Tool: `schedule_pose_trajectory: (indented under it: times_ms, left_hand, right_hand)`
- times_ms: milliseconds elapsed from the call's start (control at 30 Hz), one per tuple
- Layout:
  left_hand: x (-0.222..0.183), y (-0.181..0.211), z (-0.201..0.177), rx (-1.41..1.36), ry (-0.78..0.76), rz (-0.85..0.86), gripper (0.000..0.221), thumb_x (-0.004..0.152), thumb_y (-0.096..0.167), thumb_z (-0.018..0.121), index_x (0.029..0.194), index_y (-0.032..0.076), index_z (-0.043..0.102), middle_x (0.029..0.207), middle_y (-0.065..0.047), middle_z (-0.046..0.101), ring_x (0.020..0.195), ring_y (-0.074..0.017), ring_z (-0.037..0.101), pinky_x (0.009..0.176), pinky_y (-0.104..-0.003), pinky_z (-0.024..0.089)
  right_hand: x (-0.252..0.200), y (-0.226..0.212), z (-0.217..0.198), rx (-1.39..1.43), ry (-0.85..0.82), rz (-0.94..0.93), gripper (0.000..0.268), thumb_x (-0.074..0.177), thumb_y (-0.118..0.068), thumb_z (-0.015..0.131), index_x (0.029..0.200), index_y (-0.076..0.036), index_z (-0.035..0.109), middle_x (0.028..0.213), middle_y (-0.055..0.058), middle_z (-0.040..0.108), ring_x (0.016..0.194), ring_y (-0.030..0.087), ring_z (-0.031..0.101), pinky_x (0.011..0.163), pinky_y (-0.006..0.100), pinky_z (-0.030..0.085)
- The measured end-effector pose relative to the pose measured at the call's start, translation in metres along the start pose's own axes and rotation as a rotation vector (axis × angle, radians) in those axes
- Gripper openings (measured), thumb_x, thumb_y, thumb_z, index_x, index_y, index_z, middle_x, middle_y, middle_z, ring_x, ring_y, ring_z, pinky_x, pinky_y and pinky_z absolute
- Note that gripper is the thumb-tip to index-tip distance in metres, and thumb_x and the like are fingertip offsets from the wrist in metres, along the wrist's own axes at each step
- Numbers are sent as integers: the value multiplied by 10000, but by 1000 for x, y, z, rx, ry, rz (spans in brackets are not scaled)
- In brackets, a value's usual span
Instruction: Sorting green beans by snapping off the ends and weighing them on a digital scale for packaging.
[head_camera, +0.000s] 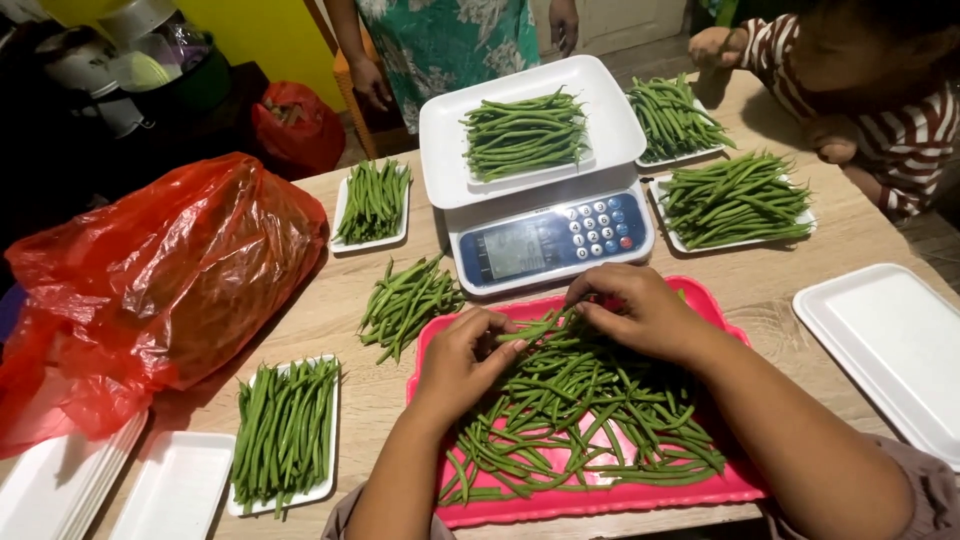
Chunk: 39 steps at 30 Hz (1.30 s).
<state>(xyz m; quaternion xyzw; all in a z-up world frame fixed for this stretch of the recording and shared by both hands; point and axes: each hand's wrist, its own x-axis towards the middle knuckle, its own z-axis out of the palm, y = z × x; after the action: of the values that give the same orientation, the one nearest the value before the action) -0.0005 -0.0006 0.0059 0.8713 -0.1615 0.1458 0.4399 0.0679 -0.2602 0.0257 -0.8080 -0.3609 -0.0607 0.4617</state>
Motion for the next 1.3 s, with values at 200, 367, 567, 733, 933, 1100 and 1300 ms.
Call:
schedule_pose_trajectory:
  times_ms: [200, 367, 567, 733, 933, 1100, 1300]
  left_hand:
    - [2, 8, -4, 6, -32, 21, 147, 872, 221, 787, 1011, 172, 789, 883, -68, 752, 824, -313, 737, 738, -386, 581]
    - [0, 4, -3, 14, -35, 23, 160, 882, 231, 780, 1035, 184, 790, 901, -56, 758, 870, -306, 739, 778, -396, 585]
    - [-1, -1, -2, 11, -31, 26, 148, 868, 238, 789, 997, 173, 759, 886, -59, 748, 787, -311, 718, 720, -398, 574]
    - [-3, -5, 1, 2, -10, 23, 168, 848, 240, 815, 955, 156, 717, 848, -67, 735, 699, -299, 692, 655, -394, 558]
    - [-3, -10, 3, 2, -2, 15, 223, 819, 253, 850, 931, 153, 685, 794, -57, 708, 629, -262, 671, 600, -357, 543]
    - [-3, -8, 2, 6, 5, 13, 239, 808, 252, 858, 916, 144, 675, 780, -74, 702, 615, -277, 671, 585, -367, 538]
    - [-2, -11, 7, -20, -11, 7, 273, 793, 242, 870, 909, 126, 652, 753, -93, 675, 614, -289, 672, 584, -385, 527]
  right_hand:
    - [1, -2, -1, 4, -5, 8, 110, 869, -88, 700, 956, -100, 765, 836, 154, 778, 829, 380, 744, 772, 470, 582]
    - [1, 0, 0, -3, -3, 6, 108, 867, -94, 704, 957, -102, 764, 833, 156, 775, 827, 381, 743, 767, 470, 581]
    - [0, -1, 0, 1, -1, 21, 116, 868, -92, 703, 965, -103, 766, 835, 158, 777, 830, 375, 744, 768, 466, 582]
    - [0, 1, 0, 10, -2, 26, 123, 866, -87, 704, 967, -102, 772, 840, 158, 784, 829, 374, 748, 768, 465, 586]
    - [0, 3, 0, 7, 2, 17, 108, 868, -107, 715, 960, -111, 771, 843, 143, 785, 835, 366, 749, 777, 459, 584]
    - [1, 3, 0, 11, 4, 12, 110, 862, -100, 720, 958, -105, 773, 852, 152, 788, 844, 376, 750, 783, 467, 584]
    - [-3, 18, 4, 23, 29, 11, 125, 859, -106, 724, 977, -93, 762, 882, 176, 781, 876, 404, 741, 804, 494, 570]
